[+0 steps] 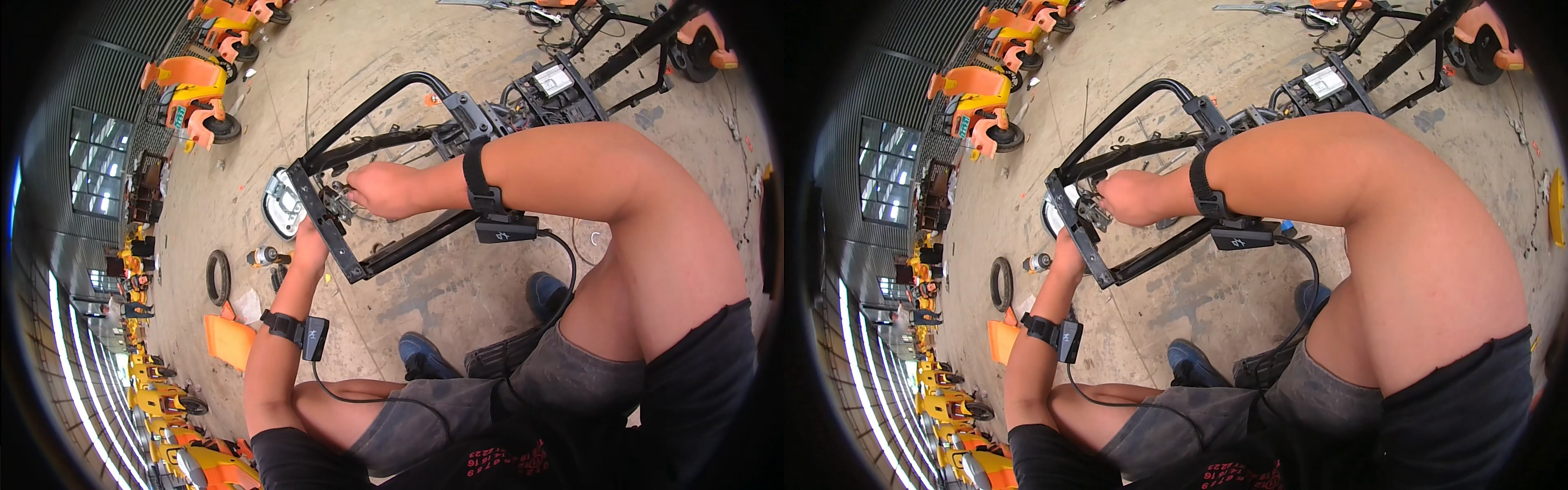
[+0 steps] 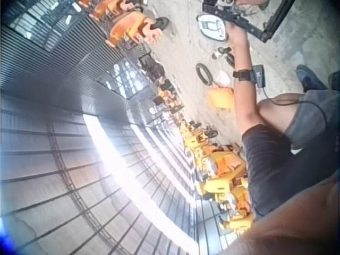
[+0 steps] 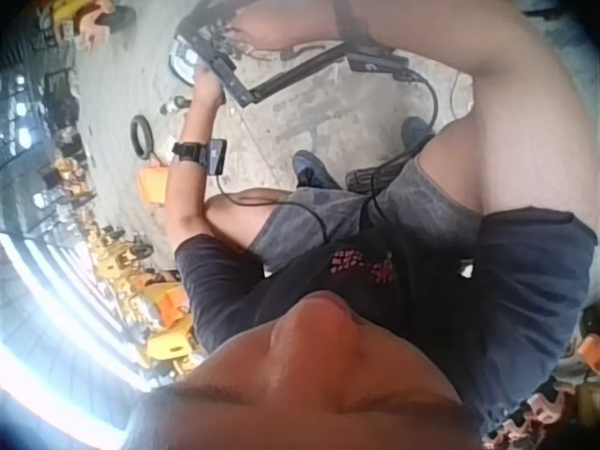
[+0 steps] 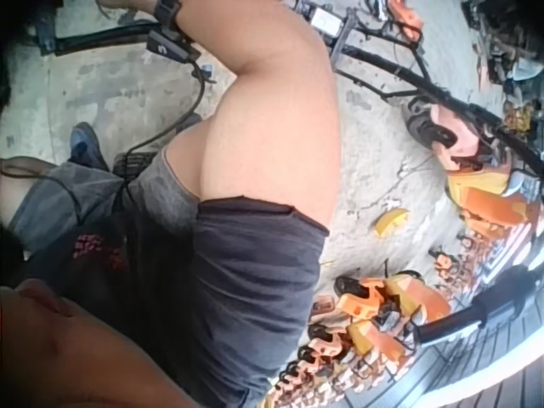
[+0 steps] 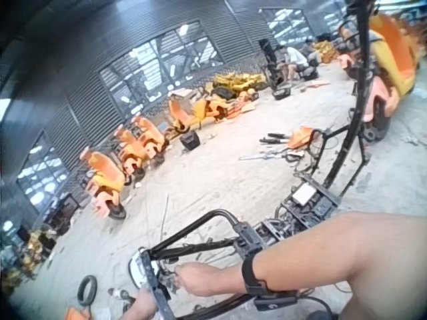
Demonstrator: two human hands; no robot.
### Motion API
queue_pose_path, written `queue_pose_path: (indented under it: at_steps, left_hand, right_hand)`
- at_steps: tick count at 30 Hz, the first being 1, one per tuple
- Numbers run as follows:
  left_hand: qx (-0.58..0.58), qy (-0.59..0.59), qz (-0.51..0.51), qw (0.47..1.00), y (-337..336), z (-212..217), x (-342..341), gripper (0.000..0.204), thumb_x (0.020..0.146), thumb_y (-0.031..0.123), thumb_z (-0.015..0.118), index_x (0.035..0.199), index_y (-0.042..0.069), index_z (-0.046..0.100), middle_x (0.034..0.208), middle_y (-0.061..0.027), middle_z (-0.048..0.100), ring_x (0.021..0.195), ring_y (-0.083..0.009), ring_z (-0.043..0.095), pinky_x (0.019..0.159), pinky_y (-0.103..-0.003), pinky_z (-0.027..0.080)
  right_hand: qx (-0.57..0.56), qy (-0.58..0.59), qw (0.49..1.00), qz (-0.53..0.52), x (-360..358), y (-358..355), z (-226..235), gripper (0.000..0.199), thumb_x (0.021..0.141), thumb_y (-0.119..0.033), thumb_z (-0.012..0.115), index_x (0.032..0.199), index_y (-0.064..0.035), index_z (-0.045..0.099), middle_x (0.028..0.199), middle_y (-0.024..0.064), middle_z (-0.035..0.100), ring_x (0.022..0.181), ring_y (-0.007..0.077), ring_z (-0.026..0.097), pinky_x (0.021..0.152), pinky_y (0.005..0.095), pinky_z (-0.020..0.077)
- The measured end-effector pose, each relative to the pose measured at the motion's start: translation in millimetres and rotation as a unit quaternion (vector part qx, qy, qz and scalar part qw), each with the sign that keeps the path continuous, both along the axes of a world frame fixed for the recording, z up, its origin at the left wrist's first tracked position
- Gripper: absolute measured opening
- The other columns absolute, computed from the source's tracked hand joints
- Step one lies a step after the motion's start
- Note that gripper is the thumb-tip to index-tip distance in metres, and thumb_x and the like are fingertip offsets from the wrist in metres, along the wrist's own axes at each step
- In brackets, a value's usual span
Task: The person assembles a black metal frame for a scooter, attaching a cable and securing it with screws. The person uses a screwdriver to tighten the screws and checks the assembly.
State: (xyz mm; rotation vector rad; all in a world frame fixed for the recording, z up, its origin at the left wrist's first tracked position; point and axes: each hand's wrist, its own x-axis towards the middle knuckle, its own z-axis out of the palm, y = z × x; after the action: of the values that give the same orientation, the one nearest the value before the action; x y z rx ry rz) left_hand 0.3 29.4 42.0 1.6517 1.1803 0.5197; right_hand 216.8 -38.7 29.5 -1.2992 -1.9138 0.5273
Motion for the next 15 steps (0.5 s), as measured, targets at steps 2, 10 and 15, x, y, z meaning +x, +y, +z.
queue_pose_path:
  at_steps: [2,10,15]
  left_hand:
    - [-0.026,-0.009,-0.001,1.000,0.1,-3.2,-0.3,0.010,0.093,0.009,0.046,0.093,0.008,0.056,0.071,-0.0016,0.055,0.061,-0.0143,0.054,0.054,-0.029,0.044]
    - [-0.234,-0.095,-0.004,0.968,20.6,-18.9,-32.3,0.008,0.095,0.014,0.046,0.094,0.010,0.052,0.068,-0.0046,0.054,0.055,-0.0181,0.052,0.051,-0.033,0.044]
    - [-0.186,-0.069,0.009,0.980,9.9,-13.8,-20.7,0.010,0.096,0.015,0.046,0.093,0.010,0.053,0.069,-0.0047,0.054,0.056,-0.0179,0.053,0.051,-0.031,0.044]
  right_hand:
    - [-0.011,-0.006,1.000,-0.007,1.0,-0.3,-0.2,0.033,0.097,-0.025,0.048,0.095,0.0065,0.059,0.089,0.0285,0.064,0.089,0.0454,0.062,0.080,0.0513,0.0479]
    - [-0.041,-0.006,0.999,-0.016,-2.7,-1.8,8.3,0.033,0.098,-0.028,0.047,0.094,0.0032,0.059,0.093,0.0250,0.064,0.093,0.0441,0.061,0.083,0.0512,0.0469]
    - [-0.052,-0.011,0.999,-0.005,-3.0,-1.8,10.0,0.035,0.098,-0.028,0.045,0.099,0.0039,0.060,0.095,0.0259,0.065,0.094,0.0436,0.062,0.084,0.0513,0.0478]
